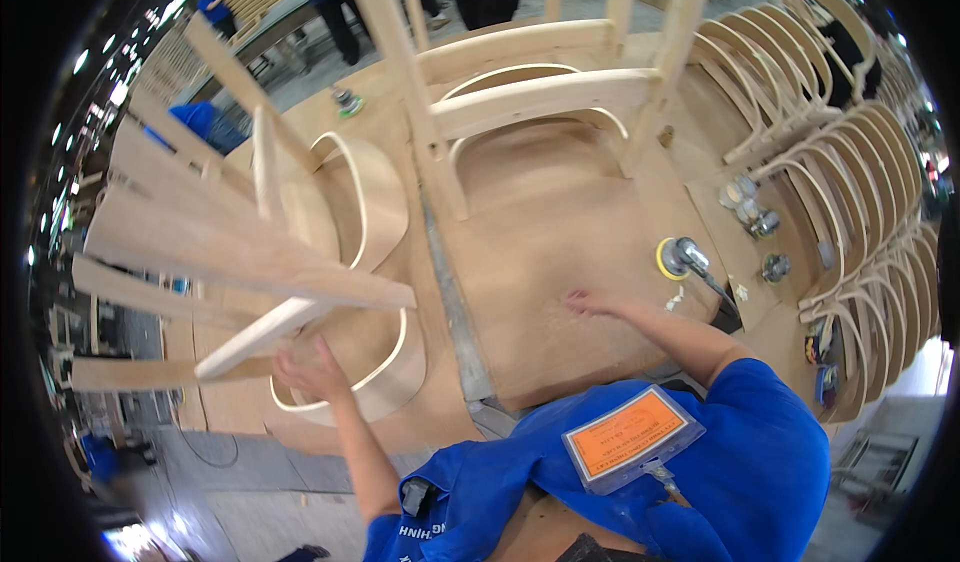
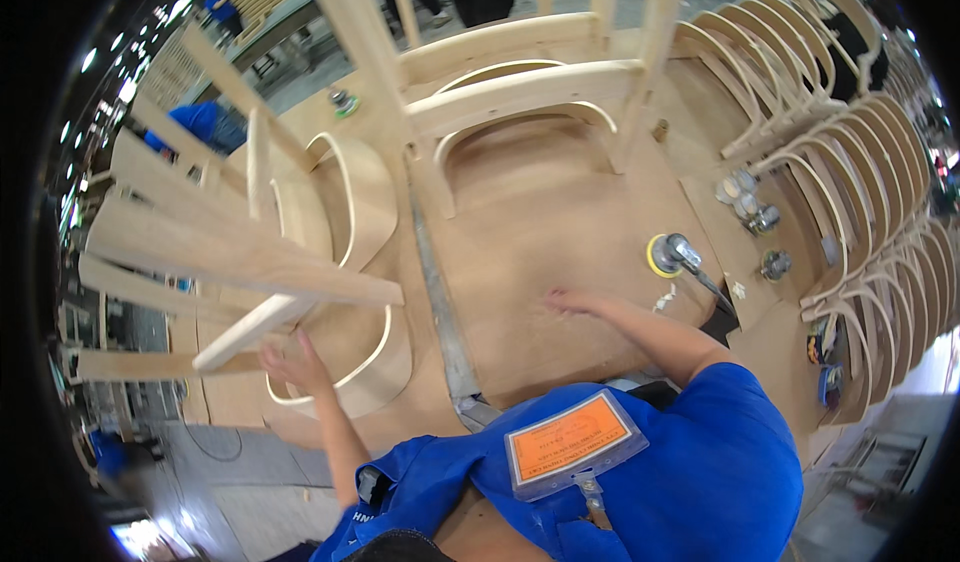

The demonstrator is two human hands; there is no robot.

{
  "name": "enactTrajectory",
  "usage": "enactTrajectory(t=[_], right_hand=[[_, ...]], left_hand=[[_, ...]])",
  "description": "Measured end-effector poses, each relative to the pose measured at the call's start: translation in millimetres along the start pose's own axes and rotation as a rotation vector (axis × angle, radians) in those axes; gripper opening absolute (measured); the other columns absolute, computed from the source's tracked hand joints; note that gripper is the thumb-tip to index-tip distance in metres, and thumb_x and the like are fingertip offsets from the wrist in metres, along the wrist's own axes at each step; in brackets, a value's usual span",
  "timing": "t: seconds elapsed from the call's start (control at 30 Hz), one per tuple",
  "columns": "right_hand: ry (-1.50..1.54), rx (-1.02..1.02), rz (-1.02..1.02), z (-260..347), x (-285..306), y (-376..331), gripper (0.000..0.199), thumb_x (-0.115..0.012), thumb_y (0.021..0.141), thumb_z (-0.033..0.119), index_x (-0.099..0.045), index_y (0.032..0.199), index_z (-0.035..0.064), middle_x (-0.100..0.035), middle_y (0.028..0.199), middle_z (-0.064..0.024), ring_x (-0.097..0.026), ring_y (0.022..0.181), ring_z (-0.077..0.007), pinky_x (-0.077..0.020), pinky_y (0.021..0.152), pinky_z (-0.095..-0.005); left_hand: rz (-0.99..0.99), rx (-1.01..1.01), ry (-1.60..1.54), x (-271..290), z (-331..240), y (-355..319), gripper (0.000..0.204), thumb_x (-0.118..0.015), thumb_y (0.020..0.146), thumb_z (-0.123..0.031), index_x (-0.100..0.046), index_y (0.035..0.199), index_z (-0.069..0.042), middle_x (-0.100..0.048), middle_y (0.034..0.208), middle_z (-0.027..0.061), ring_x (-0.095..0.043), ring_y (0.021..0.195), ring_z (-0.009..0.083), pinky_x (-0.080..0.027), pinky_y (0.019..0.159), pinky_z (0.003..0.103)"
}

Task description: The person uses an orbital sander to smooth the surfaces of a wooden chair frame. They repeatedly reposition the chair to access different areas, including the legs, seat, and backrest, while sanding each section.

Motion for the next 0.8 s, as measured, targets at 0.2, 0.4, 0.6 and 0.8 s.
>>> enactTrajectory(t=[0.2,0.4,0.6,0.8], right_hand=[[-0.673,0.012,-0.883,-49,187,-111,0.079,-0.078,0.066,0.037,-0.042,0.132,0.0127,-0.047,0.129,-0.0167,-0.046,0.118,-0.0336,-0.0445,0.092,-0.0416],[-0.912,-0.182,-0.590,-94,216,-100,0.080,-0.077,0.070,0.025,-0.033,0.137,0.0250,-0.035,0.138,-0.0158,-0.039,0.122,-0.0407,-0.0426,0.093,-0.0508],[-0.747,-0.056,-0.578,-125,228,-107,0.074,-0.072,0.073,0.012,-0.034,0.136,0.0242,-0.035,0.137,-0.0162,-0.048,0.115,-0.0409,-0.0481,0.087,-0.0468],[-0.715,0.034,-0.524,-135,238,-106,0.071,-0.074,0.071,0.010,-0.038,0.131,0.0191,-0.038,0.132,-0.0173,-0.056,0.104,-0.0393,-0.0494,0.085,-0.0444]], left_hand=[[1.241,0.706,-1.117,-64,-220,-122,0.018,-0.063,0.086,-0.017,-0.058,0.094,-0.002,-0.060,0.094,0.0065,-0.056,0.086,0.0130,-0.044,0.077,0.027],[1.472,1.122,-1.766,-137,-481,-88,0.064,-0.048,0.094,-0.043,-0.027,0.139,-0.002,-0.042,0.136,0.0209,-0.047,0.119,0.0323,-0.039,0.101,0.041],[1.091,1.515,-2.012,-219,-641,-55,0.075,-0.054,0.091,-0.043,-0.014,0.145,-0.009,-0.025,0.148,0.0154,-0.028,0.134,0.0340,-0.022,0.111,0.047],[0.819,1.700,-1.895,-222,-653,-56,0.055,-0.063,0.088,-0.028,-0.037,0.134,-0.013,-0.041,0.136,0.0101,-0.036,0.128,0.0316,-0.025,0.109,0.050]])
Point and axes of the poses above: each hand's wrist, its own y-axis towards the middle knuckle, its own x-axis out of the back of the hand, z = x × y, the point moved 5 cm from there along y, towards the middle knuckle
